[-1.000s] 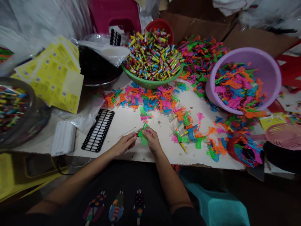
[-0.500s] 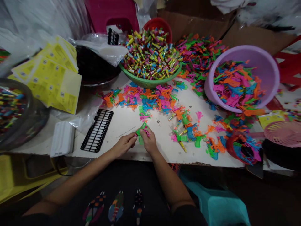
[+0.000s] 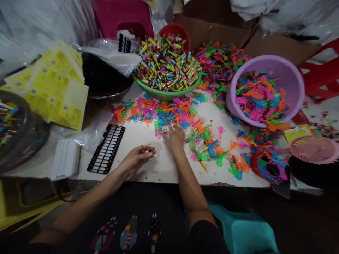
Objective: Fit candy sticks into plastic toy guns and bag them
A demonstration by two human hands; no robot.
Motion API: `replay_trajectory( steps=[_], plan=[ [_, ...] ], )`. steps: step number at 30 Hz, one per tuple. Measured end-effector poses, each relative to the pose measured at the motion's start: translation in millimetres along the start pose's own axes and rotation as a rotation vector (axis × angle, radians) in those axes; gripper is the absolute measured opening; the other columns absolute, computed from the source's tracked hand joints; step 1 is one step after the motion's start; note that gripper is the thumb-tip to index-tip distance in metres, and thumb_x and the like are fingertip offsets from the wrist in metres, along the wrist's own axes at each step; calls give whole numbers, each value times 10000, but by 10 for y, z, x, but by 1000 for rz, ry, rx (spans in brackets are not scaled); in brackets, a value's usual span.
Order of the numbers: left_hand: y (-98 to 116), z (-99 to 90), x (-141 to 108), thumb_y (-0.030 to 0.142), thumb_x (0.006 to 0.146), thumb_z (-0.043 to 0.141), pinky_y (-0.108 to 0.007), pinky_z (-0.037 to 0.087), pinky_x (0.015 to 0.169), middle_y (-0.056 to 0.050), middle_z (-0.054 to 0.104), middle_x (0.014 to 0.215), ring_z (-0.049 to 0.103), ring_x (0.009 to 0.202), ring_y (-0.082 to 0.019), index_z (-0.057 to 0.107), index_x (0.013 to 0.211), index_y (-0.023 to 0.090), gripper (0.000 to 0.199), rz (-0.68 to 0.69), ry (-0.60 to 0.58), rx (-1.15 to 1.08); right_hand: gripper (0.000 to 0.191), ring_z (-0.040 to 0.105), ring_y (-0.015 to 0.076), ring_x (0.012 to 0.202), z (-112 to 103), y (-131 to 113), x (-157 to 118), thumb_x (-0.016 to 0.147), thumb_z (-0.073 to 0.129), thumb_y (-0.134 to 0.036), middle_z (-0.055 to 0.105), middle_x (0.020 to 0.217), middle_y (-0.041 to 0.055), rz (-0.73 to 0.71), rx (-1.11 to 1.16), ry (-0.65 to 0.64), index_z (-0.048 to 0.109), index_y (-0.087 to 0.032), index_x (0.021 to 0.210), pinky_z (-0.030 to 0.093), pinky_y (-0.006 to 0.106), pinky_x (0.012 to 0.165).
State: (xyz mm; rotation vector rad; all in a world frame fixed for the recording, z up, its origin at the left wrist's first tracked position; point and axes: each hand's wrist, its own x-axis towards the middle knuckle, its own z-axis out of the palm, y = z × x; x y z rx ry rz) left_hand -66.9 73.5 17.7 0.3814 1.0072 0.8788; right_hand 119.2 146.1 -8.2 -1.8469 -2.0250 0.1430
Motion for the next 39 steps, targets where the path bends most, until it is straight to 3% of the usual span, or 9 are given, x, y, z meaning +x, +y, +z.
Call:
replay_trajectory(
  steps=[3, 8, 13, 17, 21, 26, 30, 33, 39],
  plan=[
    [59, -72, -24, 200, 610, 701, -299, 498, 706, -59, 584, 933, 606, 797, -145, 548, 907, 144, 338, -65, 34, -123, 309, 451, 265, 1018, 248, -328, -111, 755, 549, -377, 565, 1085, 132, -65, -34, -87, 618, -143, 944, 318, 392, 874],
    [22, -236, -1, 210, 611, 697, -190, 438, 547, -23, 602, 897, 547, 596, -53, 515, 991, 164, 424, 193, 252, -12, 268, 502, 211, 817, 163, -535, -441, 802, 483, -396, 604, 818, 71, -144, 80, -167, 631, -179, 745, 358, 353, 773],
    [-9, -259, 64, 340, 662, 642, -176, 359, 478, -17, 611, 809, 472, 524, -39, 546, 977, 135, 388, 278, 271, 150, 352, 435, 220, 1065, 116, -492, -312, 820, 417, -192, 541, 1163, 85, -404, 121, -209, 526, -177, 1154, 353, 348, 871],
    [93, -326, 34, 369, 672, 622, -179, 334, 485, 27, 576, 690, 442, 508, -43, 511, 1126, 154, 515, 281, 277, 274, 349, 463, 228, 975, 280, -464, -169, 800, 427, -168, 579, 1080, 94, -513, 17, -333, 550, -161, 1126, 387, 339, 817],
    [139, -377, -48, 385, 650, 635, -193, 393, 569, -17, 615, 794, 520, 631, -71, 527, 1013, 154, 444, 257, 221, 203, 288, 479, 216, 872, 407, -452, -188, 806, 388, -158, 596, 893, 113, -355, 37, -187, 599, -118, 999, 390, 328, 817],
    [45, -329, -45, 381, 606, 687, -199, 410, 569, 9, 587, 748, 520, 583, -58, 515, 1022, 155, 503, 184, 176, 136, 334, 467, 229, 886, 412, -450, -351, 846, 365, -212, 583, 952, 128, -274, 34, -94, 550, -99, 1100, 382, 354, 821],
    [-34, -314, 24, 369, 635, 670, -185, 395, 522, 11, 592, 733, 542, 578, -67, 455, 998, 167, 468, 246, 223, 113, 385, 479, 237, 926, 339, -495, -410, 817, 465, -350, 579, 997, 134, -322, 36, -161, 550, -118, 1111, 388, 355, 845],
    [-17, -297, 11, 368, 647, 658, -183, 401, 520, 9, 592, 751, 546, 586, -67, 474, 955, 168, 411, 284, 220, 162, 244, 522, 213, 883, 273, -517, -320, 800, 473, -249, 610, 900, 114, -278, 64, -259, 610, -151, 977, 411, 318, 808],
    [67, -201, -126, 398, 653, 640, -189, 377, 467, -6, 600, 751, 509, 514, -59, 519, 1012, 146, 455, 304, 178, 282, 224, 529, 122, 549, 122, -682, -259, 815, 402, -346, 547, 571, -22, 201, 792, -253, 520, -198, 695, 428, 243, 552]
  ],
)
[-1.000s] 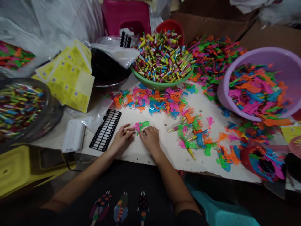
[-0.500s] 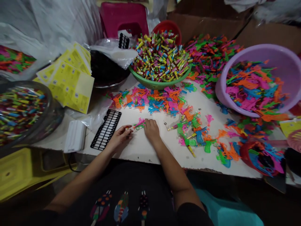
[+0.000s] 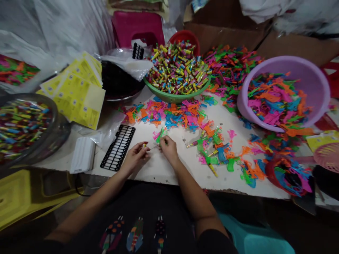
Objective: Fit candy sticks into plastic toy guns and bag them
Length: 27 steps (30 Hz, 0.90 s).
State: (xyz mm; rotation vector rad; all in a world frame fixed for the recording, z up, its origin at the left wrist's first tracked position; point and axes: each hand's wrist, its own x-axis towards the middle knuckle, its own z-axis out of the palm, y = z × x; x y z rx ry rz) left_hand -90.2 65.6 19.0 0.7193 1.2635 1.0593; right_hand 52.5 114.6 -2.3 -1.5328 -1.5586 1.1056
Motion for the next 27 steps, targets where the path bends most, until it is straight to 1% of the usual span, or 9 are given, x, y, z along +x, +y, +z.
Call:
replay_trajectory(
  steps=[1, 3, 11, 13, 17, 21, 24, 26, 27],
  plan=[
    [4, 11, -11, 405, 651, 639, -189, 373, 462, -10, 604, 752, 507, 509, -60, 522, 1019, 142, 467, 0, -19, 4, 239, 520, 112, 526, 26, -39, -52, 820, 391, -379, 527, 559, -37, 13, 130, -9, 495, -203, 695, 422, 232, 529],
    [-10, 33, -20, 418, 654, 633, -188, 368, 458, -15, 613, 754, 503, 504, -61, 530, 1031, 140, 479, 12, -44, 23, 239, 520, 102, 533, 79, -103, -166, 817, 399, -409, 518, 580, -44, -7, 231, -9, 465, -209, 704, 417, 224, 531],
    [-121, 91, -3, 407, 736, 551, -192, 370, 463, -8, 610, 686, 474, 491, -74, 559, 1099, 131, 456, 85, -61, 236, 215, 500, 113, 576, 72, -165, -328, 833, 375, -394, 512, 589, -31, -49, 98, 101, 444, -218, 728, 394, 234, 583],
    [-126, 92, -16, 386, 767, 517, -206, 400, 501, -20, 625, 721, 492, 512, -85, 557, 1120, 140, 432, 152, -61, 345, 216, 496, 115, 576, 59, -173, -337, 837, 362, -388, 505, 588, -31, -46, 83, 123, 428, -220, 717, 391, 235, 584],
    [-105, 117, -56, 307, 797, 488, -243, 447, 667, -41, 628, 705, 560, 624, -125, 601, 1063, 141, 333, 390, -11, 645, 198, 484, 118, 567, 101, -198, -382, 837, 346, -369, 481, 578, -34, -30, 25, 155, 407, -223, 718, 377, 234, 570],
    [-125, 228, -19, 262, 812, 454, -261, 465, 729, -59, 652, 757, 599, 716, -149, 581, 1086, 161, 318, 534, -54, 723, 212, 456, 104, 532, 132, -171, -368, 833, 319, -380, 448, 572, -45, 6, 62, 220, 398, -218, 722, 369, 219, 529],
    [-203, 331, 72, 279, 816, 459, -261, 493, 695, -69, 670, 857, 618, 732, -150, 554, 1118, 160, 339, 551, -163, 740, 268, 446, 102, 528, -145, -74, -281, 804, 334, -423, 450, 557, -41, 36, 17, 212, 428, -206, 676, 368, 214, 517],
    [-275, 353, 151, 313, 807, 488, -279, 507, 713, -83, 662, 953, 627, 786, -161, 515, 1168, 159, 393, 580, -185, 770, 326, 469, 120, 560, -567, 17, -225, 773, 364, -460, 469, 543, -19, 110, -172, 212, 465, -198, 607, 374, 230, 539],
    [-315, 341, 196, 327, 803, 499, -305, 506, 756, -92, 647, 1006, 621, 849, -176, 495, 1189, 160, 420, 624, -152, 796, 350, 487, 138, 580, -832, 62, -203, 756, 384, -477, 483, 534, -2, 187, -327, 236, 490, -194, 579, 380, 248, 556]
  ],
)
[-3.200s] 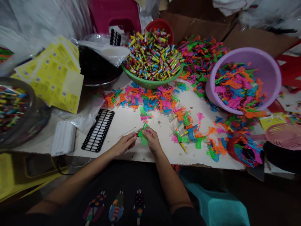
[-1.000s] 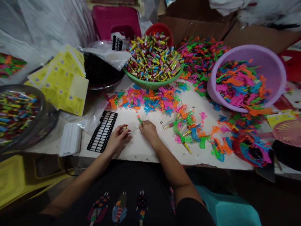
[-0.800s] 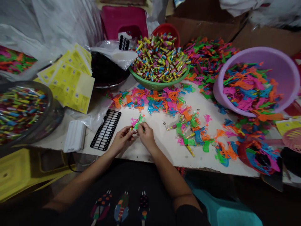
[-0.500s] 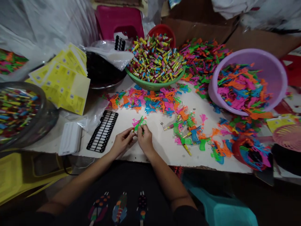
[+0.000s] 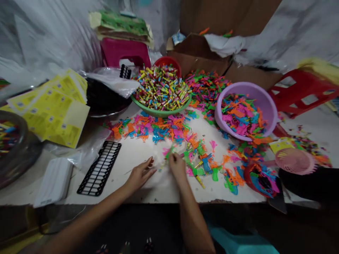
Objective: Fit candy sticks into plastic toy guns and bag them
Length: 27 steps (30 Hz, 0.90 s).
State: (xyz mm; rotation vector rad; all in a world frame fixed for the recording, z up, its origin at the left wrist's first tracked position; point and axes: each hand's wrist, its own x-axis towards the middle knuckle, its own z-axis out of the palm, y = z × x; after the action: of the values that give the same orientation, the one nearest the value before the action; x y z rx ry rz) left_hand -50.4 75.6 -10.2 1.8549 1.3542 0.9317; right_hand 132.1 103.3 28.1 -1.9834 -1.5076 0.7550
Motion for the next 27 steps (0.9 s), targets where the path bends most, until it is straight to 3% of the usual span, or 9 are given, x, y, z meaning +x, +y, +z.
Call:
replay_trajectory(
  steps=[3, 5, 7, 9, 12, 17, 21, 27],
  plan=[
    [-218, 34, 10, 311, 818, 482, -413, 435, 914, -112, 595, 1118, 526, 1071, -227, 498, 1179, 159, 392, 97, 191, 185, 391, 546, 242, 695, -696, 294, 301, 693, 475, -527, 586, 646, 107, 324, -485, 195, 611, -162, 655, 405, 349, 613],
    [-361, 48, 1, 283, 822, 477, -447, 393, 960, -117, 558, 1172, 465, 1146, -238, 503, 1166, 160, 366, 147, 240, 272, 411, 554, 278, 802, -1003, 335, 531, 711, 480, -472, 621, 828, 172, 232, -577, 374, 643, -116, 835, 414, 400, 694],
    [-459, 70, -12, 267, 823, 475, -474, 362, 983, -114, 526, 1214, 422, 1189, -244, 492, 1173, 169, 364, 178, 224, 322, 440, 563, 246, 810, -1093, 200, 823, 741, 458, -431, 615, 952, 172, 2, -479, 440, 612, -100, 985, 425, 391, 739],
    [-506, 92, -20, 256, 823, 475, -489, 352, 989, -110, 511, 1231, 397, 1210, -247, 481, 1182, 177, 368, 193, 208, 345, 451, 569, 203, 778, -998, -79, 1197, 756, 447, -422, 604, 1015, 142, -232, -324, 403, 576, -122, 1067, 445, 356, 732],
    [-527, 110, -19, 227, 817, 482, -461, 388, 971, -107, 516, 1218, 398, 1209, -240, 485, 1170, 174, 358, 206, 233, 344, 447, 532, 226, 931, -731, -591, 1861, 758, 461, -377, 573, 1080, 136, -487, -305, 325, 539, -145, 1131, 431, 361, 796],
    [-586, 114, 2, 182, 804, 497, -410, 449, 921, -95, 549, 1168, 455, 1153, -210, 512, 1120, 172, 316, 232, 279, 367, 570, 444, 300, 1088, -424, -1159, 2750, 756, 487, -424, 438, 1237, 170, -276, -469, 336, 423, -154, 1253, 354, 433, 892],
    [-627, 129, 11, 205, 793, 519, -448, 450, 904, -83, 571, 1145, 498, 1105, -213, 525, 1104, 191, 311, 242, 266, 434, 680, 409, 342, 1106, -219, -1270, 3013, 708, 443, -624, 390, 1247, 183, -174, -486, 331, 466, -157, 1201, 329, 476, 889],
    [-602, 129, 16, 214, 795, 513, -485, 424, 905, -69, 593, 1126, 518, 1082, -223, 559, 1069, 208, 278, 228, 207, 455, 548, 515, 254, 944, -6, -1201, 2916, 653, 539, -571, 497, 1078, 134, -381, -344, 289, 533, -156, 1010, 400, 380, 812]
  ],
)
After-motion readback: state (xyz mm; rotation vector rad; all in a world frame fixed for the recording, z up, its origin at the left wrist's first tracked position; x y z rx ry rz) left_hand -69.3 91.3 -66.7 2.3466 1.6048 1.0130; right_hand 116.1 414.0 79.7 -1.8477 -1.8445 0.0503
